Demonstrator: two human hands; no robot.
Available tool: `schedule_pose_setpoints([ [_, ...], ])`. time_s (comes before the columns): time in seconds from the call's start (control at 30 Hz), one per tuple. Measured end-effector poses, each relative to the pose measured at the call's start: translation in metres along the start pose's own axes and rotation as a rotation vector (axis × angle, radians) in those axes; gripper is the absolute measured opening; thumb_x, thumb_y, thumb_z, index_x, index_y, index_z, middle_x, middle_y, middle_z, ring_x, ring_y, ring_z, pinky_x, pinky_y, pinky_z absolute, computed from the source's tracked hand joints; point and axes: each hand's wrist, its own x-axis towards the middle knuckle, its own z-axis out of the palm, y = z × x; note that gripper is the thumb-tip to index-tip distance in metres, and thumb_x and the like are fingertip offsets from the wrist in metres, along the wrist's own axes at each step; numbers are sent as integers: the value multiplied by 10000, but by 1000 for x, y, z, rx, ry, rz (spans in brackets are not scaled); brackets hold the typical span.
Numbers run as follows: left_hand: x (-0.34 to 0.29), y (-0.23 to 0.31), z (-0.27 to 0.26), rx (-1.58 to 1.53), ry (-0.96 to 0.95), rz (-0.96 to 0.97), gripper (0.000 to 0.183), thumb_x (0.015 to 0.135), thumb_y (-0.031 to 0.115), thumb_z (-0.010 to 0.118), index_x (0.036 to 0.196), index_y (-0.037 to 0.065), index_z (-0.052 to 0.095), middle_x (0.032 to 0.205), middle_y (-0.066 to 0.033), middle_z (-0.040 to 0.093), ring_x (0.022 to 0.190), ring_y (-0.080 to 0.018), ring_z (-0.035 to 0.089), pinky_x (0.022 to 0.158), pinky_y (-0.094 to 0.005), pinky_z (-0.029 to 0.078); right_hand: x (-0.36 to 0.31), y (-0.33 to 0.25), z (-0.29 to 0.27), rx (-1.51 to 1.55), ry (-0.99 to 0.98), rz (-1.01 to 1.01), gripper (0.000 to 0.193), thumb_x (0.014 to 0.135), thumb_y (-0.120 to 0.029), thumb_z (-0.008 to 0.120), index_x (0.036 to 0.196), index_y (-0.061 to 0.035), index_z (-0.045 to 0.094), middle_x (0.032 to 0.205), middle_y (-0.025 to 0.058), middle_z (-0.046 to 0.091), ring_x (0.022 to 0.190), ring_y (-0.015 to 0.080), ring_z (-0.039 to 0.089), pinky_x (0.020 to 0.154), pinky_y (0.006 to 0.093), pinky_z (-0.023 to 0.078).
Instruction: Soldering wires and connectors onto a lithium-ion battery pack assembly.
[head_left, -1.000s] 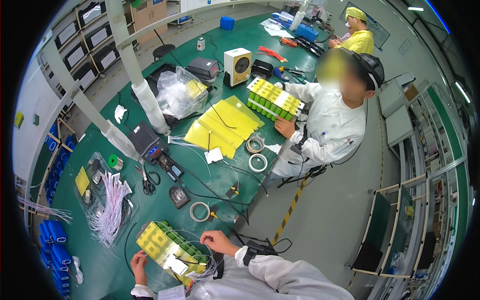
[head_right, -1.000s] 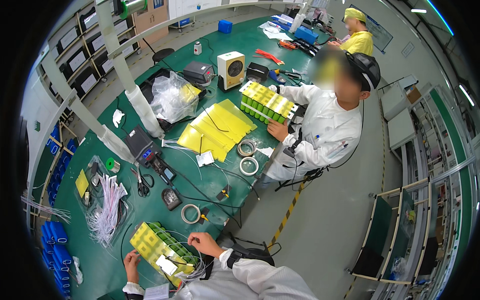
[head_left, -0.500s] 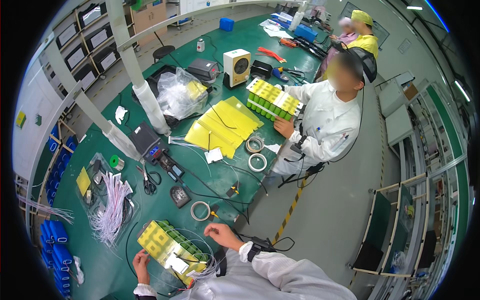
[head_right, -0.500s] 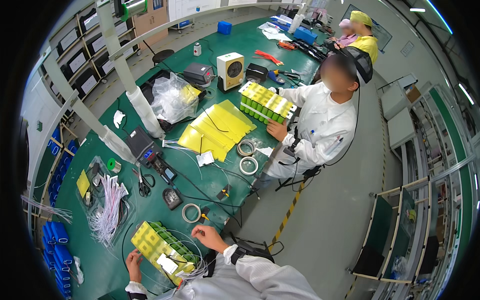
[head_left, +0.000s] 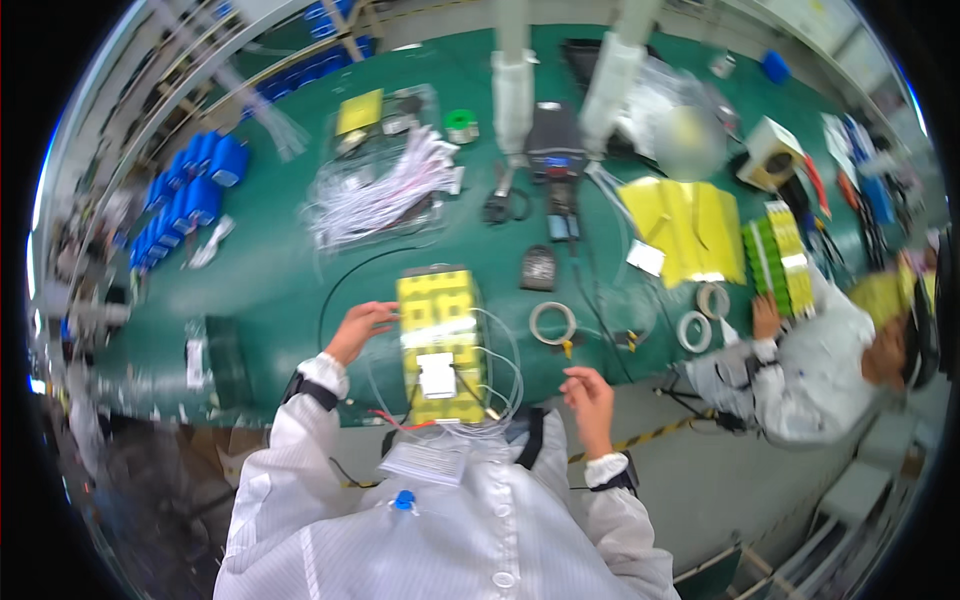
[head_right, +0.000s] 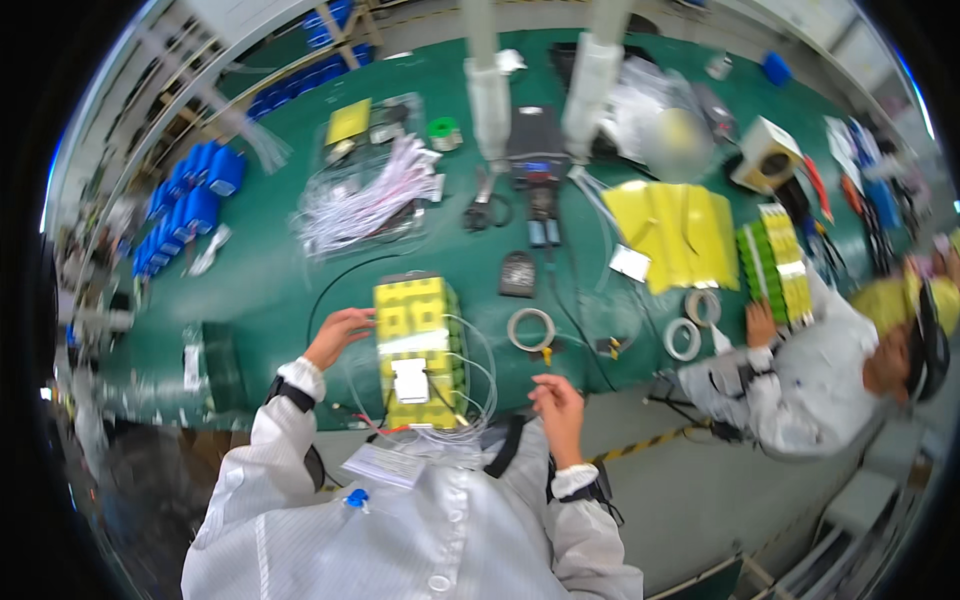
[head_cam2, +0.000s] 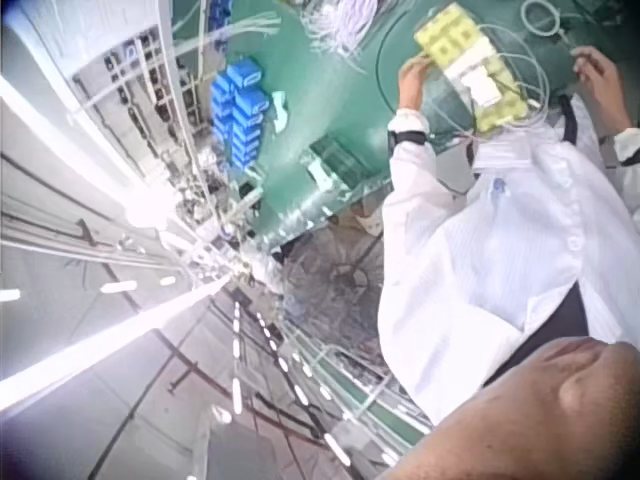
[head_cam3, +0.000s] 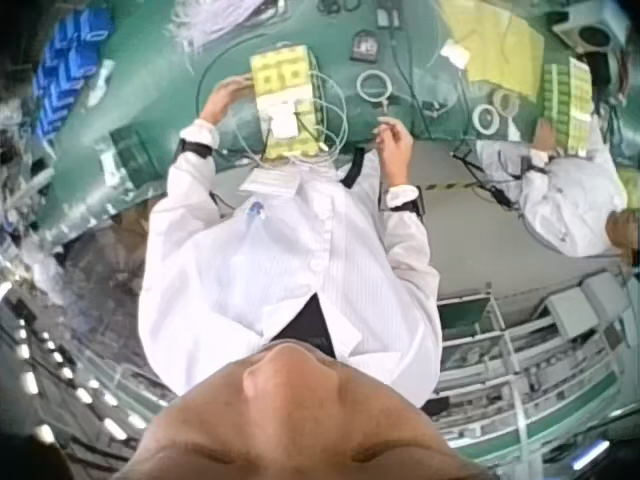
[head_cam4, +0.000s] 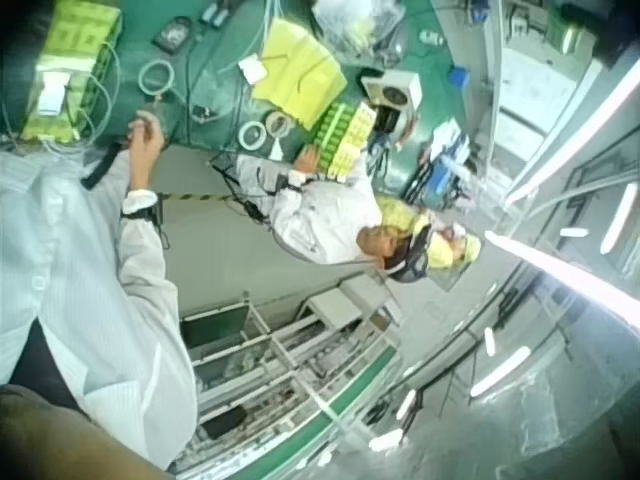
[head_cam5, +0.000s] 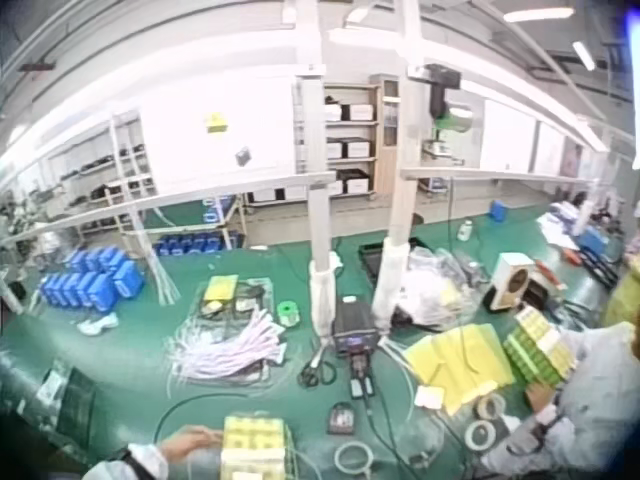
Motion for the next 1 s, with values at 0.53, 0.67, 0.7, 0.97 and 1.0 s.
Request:
schedule_pose_setpoints([
  [0.53, -94, 7, -67, -287, 319, 349, 128, 994, 206, 508, 1031, 84, 526, 824, 35, 470, 533, -26, 339, 495, -198, 283, -83, 50, 82, -130, 111, -168, 104, 914, -29, 537, 914, -74, 443, 824, 9, 465, 688, 69, 460, 606, 212, 389],
  [0.67, -140, -3, -86, -329, 364, 357, 140, 1007, 213, 485, 1022, 77, 519, 823, 30, 465, 502, -16, 297, 462, -189, 241, -107, 89, 94, -309, 2, -27, 155, 846, -24, 663, 906, -46, 522, 846, 15, 532, 734, 92, 542, 588, 236, 458],
  [0.7, -147, -4, -90, -333, 364, 358, 139, 1007, 214, 484, 1016, 79, 519, 822, 30, 463, 503, -19, 295, 464, -192, 243, -108, 93, 96, -318, -73, -7, 143, 836, -41, 679, 900, -41, 551, 815, 20, 560, 699, 98, 560, 567, 245, 460],
  [0.97, -163, 7, -96, -311, 367, 416, 132, 998, 210, 498, 968, 81, 510, 833, 13, 496, 608, -69, 444, 585, -230, 368, -83, 76, 130, -873, -195, -345, 140, 756, -114, 747, 831, -66, 639, 734, 46, 580, 611, 218, 603, 538, 324, 466],
  [1.0, -161, 9, -96, -316, 357, 432, 133, 997, 209, 499, 973, 79, 511, 832, 13, 496, 617, -71, 448, 590, -230, 369, -82, 76, 131, -911, -167, -460, 142, 741, -127, 757, 803, -73, 640, 730, 43, 581, 614, 230, 603, 537, 334, 464],
])
